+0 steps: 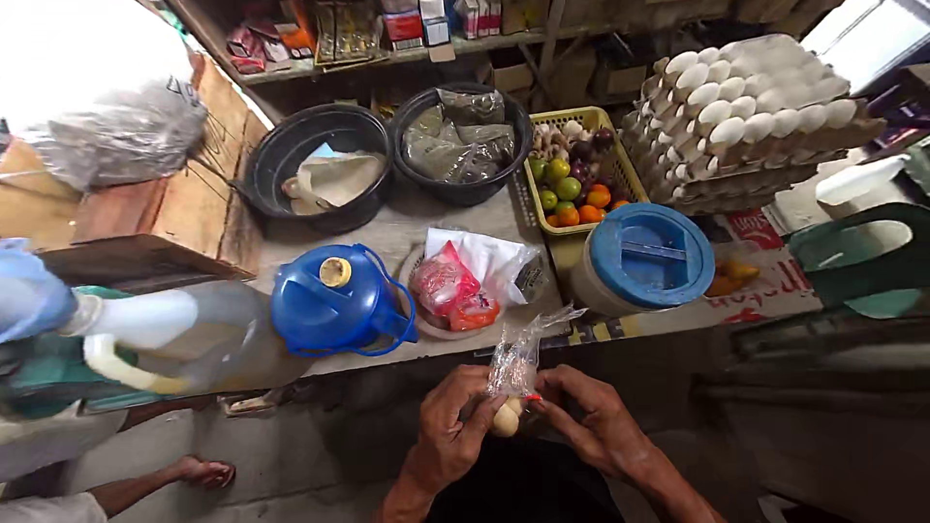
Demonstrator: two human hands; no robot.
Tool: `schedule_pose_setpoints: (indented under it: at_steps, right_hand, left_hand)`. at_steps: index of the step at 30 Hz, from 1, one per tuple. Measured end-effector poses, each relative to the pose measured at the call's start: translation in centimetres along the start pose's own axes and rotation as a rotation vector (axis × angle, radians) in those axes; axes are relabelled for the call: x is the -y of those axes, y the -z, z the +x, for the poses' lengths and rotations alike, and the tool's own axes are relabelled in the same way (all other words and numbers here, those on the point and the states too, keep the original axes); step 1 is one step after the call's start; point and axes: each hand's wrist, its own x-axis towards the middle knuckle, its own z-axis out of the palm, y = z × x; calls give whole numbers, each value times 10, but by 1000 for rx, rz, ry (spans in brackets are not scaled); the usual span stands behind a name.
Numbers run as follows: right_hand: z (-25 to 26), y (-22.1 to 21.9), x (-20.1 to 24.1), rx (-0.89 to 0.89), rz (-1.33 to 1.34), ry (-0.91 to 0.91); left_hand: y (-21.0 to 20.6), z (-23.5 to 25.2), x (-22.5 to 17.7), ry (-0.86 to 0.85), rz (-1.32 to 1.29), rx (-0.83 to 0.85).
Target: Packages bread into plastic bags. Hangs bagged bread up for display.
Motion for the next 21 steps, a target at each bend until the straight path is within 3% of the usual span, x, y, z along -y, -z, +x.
schedule_pose_setpoints:
  at_steps: [6, 13, 21]
  right_hand:
    - [19, -9, -6, -45, 147, 22]
    - [50, -2, -14, 43, 441, 98]
    - [72, -3, -28, 183, 598, 133]
  left_hand:
    - [0, 6, 14, 8, 24, 17]
    - [9, -2, 14, 114, 134, -164]
    - [3, -27, -6, 172, 240, -348]
